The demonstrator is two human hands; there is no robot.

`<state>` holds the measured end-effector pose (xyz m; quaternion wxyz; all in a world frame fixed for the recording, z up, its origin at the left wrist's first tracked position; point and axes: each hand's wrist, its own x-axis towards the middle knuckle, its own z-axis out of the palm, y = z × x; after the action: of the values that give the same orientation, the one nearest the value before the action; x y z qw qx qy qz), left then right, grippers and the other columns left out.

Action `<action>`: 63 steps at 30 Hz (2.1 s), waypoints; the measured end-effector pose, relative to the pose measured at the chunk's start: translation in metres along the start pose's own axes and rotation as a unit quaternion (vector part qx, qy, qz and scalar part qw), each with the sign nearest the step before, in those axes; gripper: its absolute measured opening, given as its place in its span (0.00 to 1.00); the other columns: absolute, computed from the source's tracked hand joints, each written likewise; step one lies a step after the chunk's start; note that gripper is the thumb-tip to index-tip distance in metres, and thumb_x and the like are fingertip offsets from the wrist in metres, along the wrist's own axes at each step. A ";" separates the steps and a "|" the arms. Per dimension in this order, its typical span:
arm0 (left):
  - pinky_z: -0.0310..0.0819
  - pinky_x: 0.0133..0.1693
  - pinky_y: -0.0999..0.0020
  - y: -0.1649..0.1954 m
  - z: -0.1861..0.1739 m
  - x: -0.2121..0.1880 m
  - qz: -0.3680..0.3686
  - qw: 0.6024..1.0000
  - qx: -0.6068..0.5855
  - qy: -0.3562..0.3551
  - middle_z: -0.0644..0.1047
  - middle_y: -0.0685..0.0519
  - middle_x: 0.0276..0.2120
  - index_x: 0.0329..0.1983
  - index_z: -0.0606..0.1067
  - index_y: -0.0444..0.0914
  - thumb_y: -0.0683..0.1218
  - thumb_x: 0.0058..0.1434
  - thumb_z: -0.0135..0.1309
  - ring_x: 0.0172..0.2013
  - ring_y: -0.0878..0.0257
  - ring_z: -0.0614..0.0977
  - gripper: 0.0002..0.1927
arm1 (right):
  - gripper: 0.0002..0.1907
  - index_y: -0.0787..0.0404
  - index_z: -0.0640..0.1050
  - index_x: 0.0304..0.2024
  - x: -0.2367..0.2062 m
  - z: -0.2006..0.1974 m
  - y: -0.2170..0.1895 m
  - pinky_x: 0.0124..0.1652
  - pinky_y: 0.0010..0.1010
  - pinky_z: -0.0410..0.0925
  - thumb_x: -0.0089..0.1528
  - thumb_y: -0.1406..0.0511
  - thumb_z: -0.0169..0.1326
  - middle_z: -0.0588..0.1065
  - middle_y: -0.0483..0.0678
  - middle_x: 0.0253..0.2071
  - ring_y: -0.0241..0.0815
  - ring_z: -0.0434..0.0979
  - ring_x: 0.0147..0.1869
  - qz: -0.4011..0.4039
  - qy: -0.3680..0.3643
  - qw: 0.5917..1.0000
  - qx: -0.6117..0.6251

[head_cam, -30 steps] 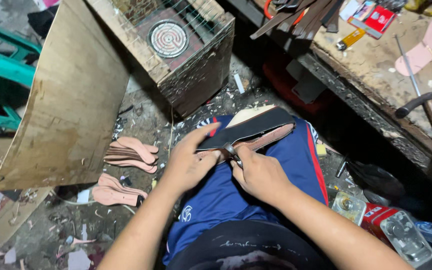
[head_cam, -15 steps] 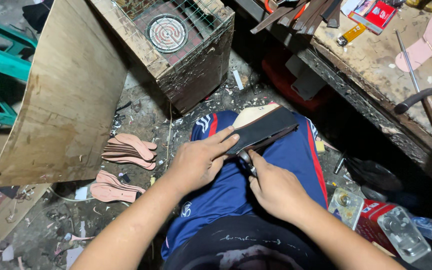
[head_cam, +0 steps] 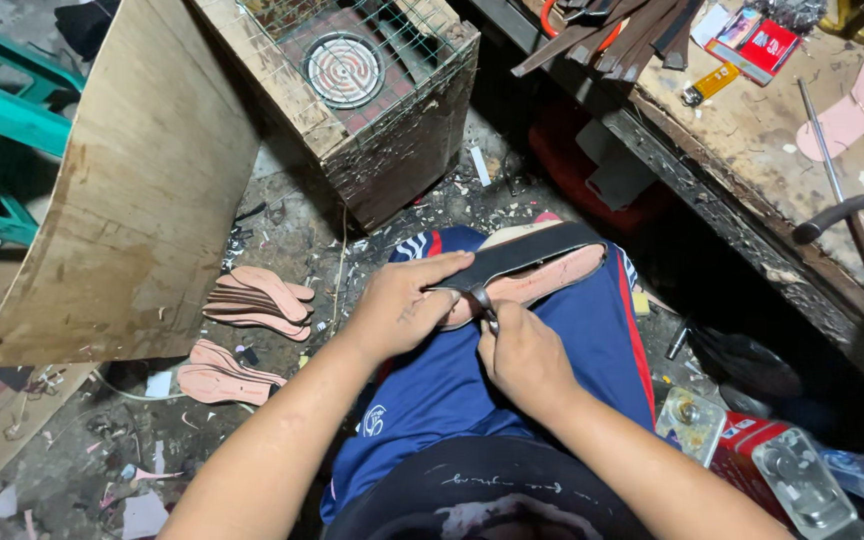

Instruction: The person sits on the floor and works a black shoe upper over a wooden last, pulling and tucking the material with pliers, trimming excess with a blade, and hammering the sole edge to shape the shoe. They turn the shoe repeatedly to work different sides and hold it up to check the fit.

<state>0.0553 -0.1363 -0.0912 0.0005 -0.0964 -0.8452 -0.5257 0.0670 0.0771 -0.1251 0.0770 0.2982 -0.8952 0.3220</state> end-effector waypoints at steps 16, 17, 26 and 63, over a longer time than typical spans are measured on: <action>0.77 0.32 0.67 -0.001 0.007 0.015 -0.151 0.982 0.064 -0.098 0.83 0.53 0.24 0.61 0.76 0.48 0.52 0.64 0.51 0.25 0.64 0.84 0.21 | 0.34 0.69 0.58 0.63 0.036 -0.043 -0.016 0.43 0.57 0.71 0.58 0.63 0.53 0.77 0.67 0.34 0.68 0.80 0.41 0.155 -0.346 0.923 -0.064; 0.77 0.32 0.66 -0.004 0.009 0.018 -0.165 0.980 0.036 -0.105 0.83 0.52 0.24 0.62 0.75 0.48 0.52 0.65 0.49 0.26 0.62 0.84 0.22 | 0.35 0.67 0.58 0.64 0.037 -0.040 -0.012 0.42 0.57 0.71 0.57 0.63 0.53 0.77 0.66 0.35 0.68 0.80 0.41 0.138 -0.336 0.929 -0.062; 0.77 0.45 0.55 -0.014 0.010 0.032 -0.126 0.954 0.254 -0.097 0.83 0.50 0.44 0.60 0.77 0.54 0.58 0.62 0.48 0.46 0.51 0.84 0.24 | 0.34 0.54 0.60 0.66 0.019 0.030 0.060 0.45 0.50 0.75 0.58 0.61 0.53 0.80 0.63 0.37 0.61 0.85 0.43 0.123 -0.347 0.925 -0.097; 0.77 0.43 0.70 -0.022 -0.072 0.002 -0.103 0.924 -0.332 0.163 0.81 0.53 0.38 0.50 0.75 0.32 0.42 0.63 0.59 0.38 0.68 0.81 0.14 | 0.15 0.66 0.76 0.49 0.000 -0.037 0.058 0.46 0.32 0.72 0.65 0.61 0.56 0.78 0.47 0.43 0.37 0.78 0.43 0.351 -0.031 0.817 0.456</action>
<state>0.0426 -0.2096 -0.0783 0.0515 0.0836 -0.6160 -0.7816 0.0317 0.1357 -0.1271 -0.2139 -0.0259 -0.6917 0.6893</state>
